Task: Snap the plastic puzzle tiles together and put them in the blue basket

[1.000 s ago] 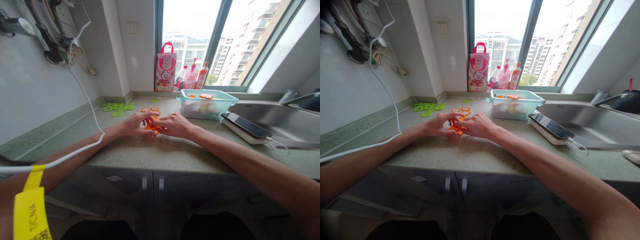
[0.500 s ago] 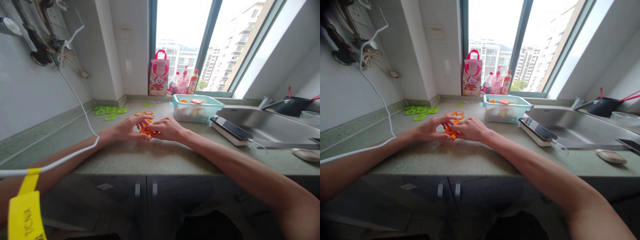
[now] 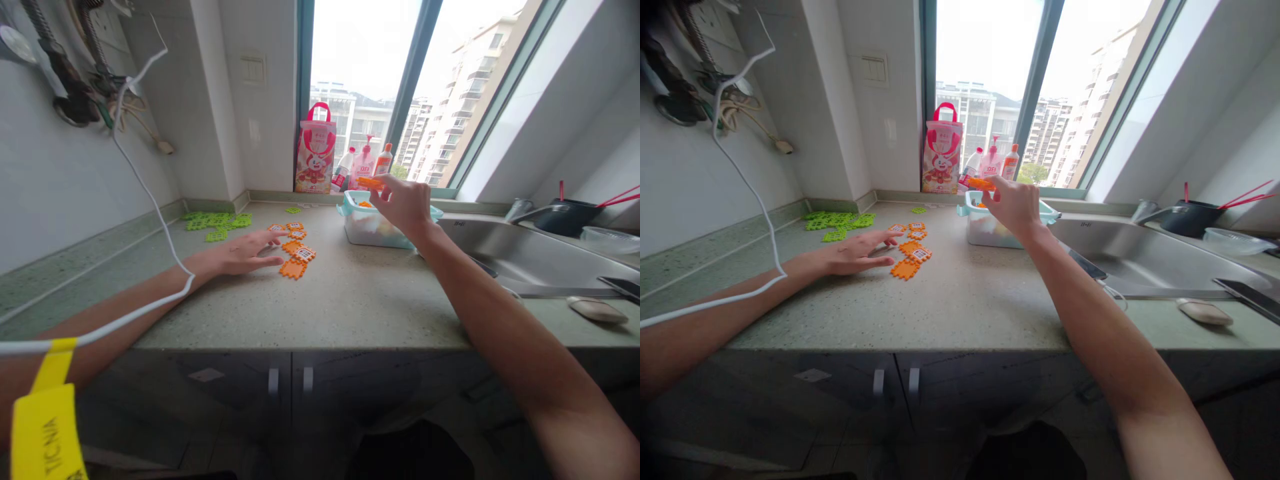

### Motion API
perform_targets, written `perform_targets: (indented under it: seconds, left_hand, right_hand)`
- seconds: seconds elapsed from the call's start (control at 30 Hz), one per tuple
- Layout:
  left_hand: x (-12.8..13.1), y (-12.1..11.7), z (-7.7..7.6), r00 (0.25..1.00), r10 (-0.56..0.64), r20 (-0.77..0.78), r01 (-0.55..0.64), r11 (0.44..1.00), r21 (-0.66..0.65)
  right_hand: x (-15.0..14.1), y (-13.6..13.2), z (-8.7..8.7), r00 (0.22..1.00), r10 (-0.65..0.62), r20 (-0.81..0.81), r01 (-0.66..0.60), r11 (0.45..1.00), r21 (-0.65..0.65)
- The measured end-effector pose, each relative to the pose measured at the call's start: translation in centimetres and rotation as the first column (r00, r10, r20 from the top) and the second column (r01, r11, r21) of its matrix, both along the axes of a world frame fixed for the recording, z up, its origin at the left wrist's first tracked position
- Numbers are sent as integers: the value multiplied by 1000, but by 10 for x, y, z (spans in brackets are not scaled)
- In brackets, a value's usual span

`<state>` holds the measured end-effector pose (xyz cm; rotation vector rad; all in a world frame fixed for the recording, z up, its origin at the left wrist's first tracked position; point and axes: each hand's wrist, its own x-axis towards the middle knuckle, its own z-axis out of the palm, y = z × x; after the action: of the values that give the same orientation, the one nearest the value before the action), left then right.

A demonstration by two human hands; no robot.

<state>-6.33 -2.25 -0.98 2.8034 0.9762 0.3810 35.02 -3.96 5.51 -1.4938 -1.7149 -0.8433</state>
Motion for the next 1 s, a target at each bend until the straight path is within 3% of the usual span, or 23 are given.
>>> perform_targets:
  seconds: [0.27, 0.43, 0.6, 0.77, 0.87, 1.0]
  left_hand:
    - [2, -2, 2, 997, 47, -63, -46, 999, 9]
    - [1, -1, 1, 998, 38, -56, -38, 999, 4]
    - [2, -1, 1, 999, 32, -39, -32, 999, 5]
    - [1, 1, 0, 999, 36, -34, -36, 999, -7]
    - [0, 2, -1, 999, 40, -37, -39, 999, 15]
    - [0, 4, -1, 996, 58, -62, -54, 996, 69]
  right_hand:
    - [12, 12, -8, 991, -119, -54, 113, 988, -102]
    - [9, 8, -7, 992, -111, -64, 99, 980, -175]
    - [14, 13, -10, 995, -55, -85, 41, 988, -151]
    - [8, 8, -7, 996, 27, -90, -30, 999, -42]
    - [-7, -4, -3, 989, 143, -45, -145, 988, -50]
    - [-39, -15, -17, 909, 414, 54, -398, 898, -187]
